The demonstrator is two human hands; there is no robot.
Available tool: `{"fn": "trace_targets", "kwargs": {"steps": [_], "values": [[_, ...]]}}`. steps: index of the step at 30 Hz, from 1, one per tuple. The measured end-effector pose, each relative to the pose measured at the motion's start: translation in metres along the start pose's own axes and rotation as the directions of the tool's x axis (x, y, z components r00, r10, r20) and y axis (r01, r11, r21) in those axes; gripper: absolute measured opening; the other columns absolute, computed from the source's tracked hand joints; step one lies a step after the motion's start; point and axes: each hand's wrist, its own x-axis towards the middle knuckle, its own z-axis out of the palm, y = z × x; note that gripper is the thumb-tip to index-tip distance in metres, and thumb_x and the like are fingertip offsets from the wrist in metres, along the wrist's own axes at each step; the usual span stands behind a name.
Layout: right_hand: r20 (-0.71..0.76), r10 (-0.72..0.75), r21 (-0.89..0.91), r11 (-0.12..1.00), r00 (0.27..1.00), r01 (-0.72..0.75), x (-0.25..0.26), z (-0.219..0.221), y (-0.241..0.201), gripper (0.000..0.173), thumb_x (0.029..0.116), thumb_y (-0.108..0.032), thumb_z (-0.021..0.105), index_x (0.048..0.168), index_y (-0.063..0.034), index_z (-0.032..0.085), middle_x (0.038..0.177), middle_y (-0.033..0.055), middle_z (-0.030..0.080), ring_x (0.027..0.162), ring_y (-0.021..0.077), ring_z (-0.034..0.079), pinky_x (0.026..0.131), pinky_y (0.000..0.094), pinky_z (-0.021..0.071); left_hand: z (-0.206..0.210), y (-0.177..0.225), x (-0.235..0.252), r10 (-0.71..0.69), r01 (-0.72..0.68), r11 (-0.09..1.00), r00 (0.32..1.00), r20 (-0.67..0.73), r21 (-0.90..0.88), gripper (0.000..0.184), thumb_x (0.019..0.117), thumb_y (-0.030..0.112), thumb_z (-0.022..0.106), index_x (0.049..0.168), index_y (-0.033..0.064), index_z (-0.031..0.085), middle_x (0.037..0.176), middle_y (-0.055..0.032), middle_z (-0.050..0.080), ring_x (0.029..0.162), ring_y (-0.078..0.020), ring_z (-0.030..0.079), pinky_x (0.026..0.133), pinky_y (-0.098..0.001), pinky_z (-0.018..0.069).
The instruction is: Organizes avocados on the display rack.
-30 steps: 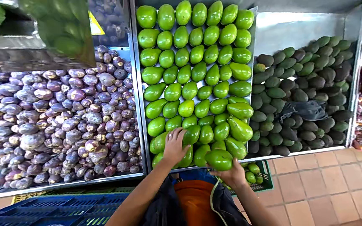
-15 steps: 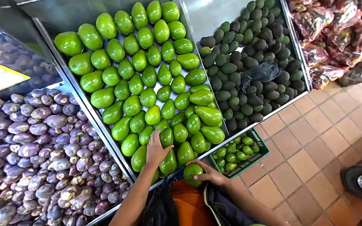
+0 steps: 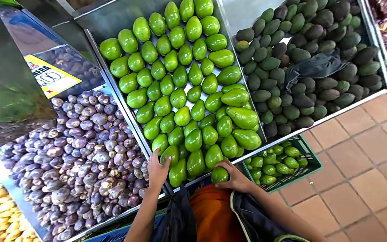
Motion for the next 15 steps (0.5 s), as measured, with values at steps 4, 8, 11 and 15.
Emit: {"fn": "trace_targets", "kwargs": {"steps": [4, 8, 11, 15], "values": [[-0.045, 0.029, -0.083, 0.996, 0.999, -0.033, -0.011, 0.007, -0.002, 0.082, 0.0689, -0.066, 0.084, 0.139, -0.0317, 0.057, 0.15, 0.0048, 0.047, 0.134, 0.0176, 0.051, 0.105, 0.045, 0.0513, 0.018, 0.01, -0.01, 0.094, -0.094, 0.996, 0.996, -0.004, -0.008, 0.062, 0.0938, 0.035, 0.073, 0.147, 0.0137, 0.051, 0.146, -0.0143, 0.055, 0.136, -0.0347, 0.05, 0.113, -0.0603, 0.0397], [-0.125, 0.046, -0.046, 0.998, 0.991, -0.052, -0.022, 0.006, 0.004, 0.084, 0.0682, -0.067, 0.084, 0.139, -0.031, 0.057, 0.151, 0.0049, 0.047, 0.136, 0.0176, 0.049, 0.106, 0.0436, 0.0508, 0.022, 0.006, -0.021, 0.054, -0.06, 0.992, 0.997, -0.052, -0.112, 0.058, 0.094, 0.031, 0.073, 0.146, 0.014, 0.053, 0.145, -0.0132, 0.056, 0.136, -0.0321, 0.051, 0.114, -0.0579, 0.0407], [-0.191, 0.064, 0.036, 0.998, 0.98, -0.059, -0.03, 0.005, 0.011, 0.082, 0.0689, -0.064, 0.085, 0.138, -0.029, 0.059, 0.148, 0.0043, 0.05, 0.136, 0.0161, 0.049, 0.109, 0.041, 0.0488, 0.017, -0.007, -0.022, -0.044, 0.035, 0.989, 0.997, -0.059, -0.142, 0.06, 0.0939, 0.031, 0.073, 0.146, 0.0101, 0.052, 0.145, -0.0155, 0.056, 0.137, -0.0336, 0.05, 0.115, -0.0573, 0.04], [-0.247, 0.135, 0.12, 0.987, 0.96, -0.108, -0.032, 0.005, 0.015, 0.082, 0.0697, -0.062, 0.085, 0.139, -0.0268, 0.058, 0.146, 0.0065, 0.052, 0.133, 0.0183, 0.052, 0.107, 0.0424, 0.0493, 0.01, -0.025, -0.018, -0.184, 0.175, 0.945, 0.983, -0.006, -0.278, 0.062, 0.0954, 0.029, 0.073, 0.147, 0.0045, 0.048, 0.145, -0.0173, 0.056, 0.137, -0.0307, 0.051, 0.114, -0.0525, 0.0426]]}}
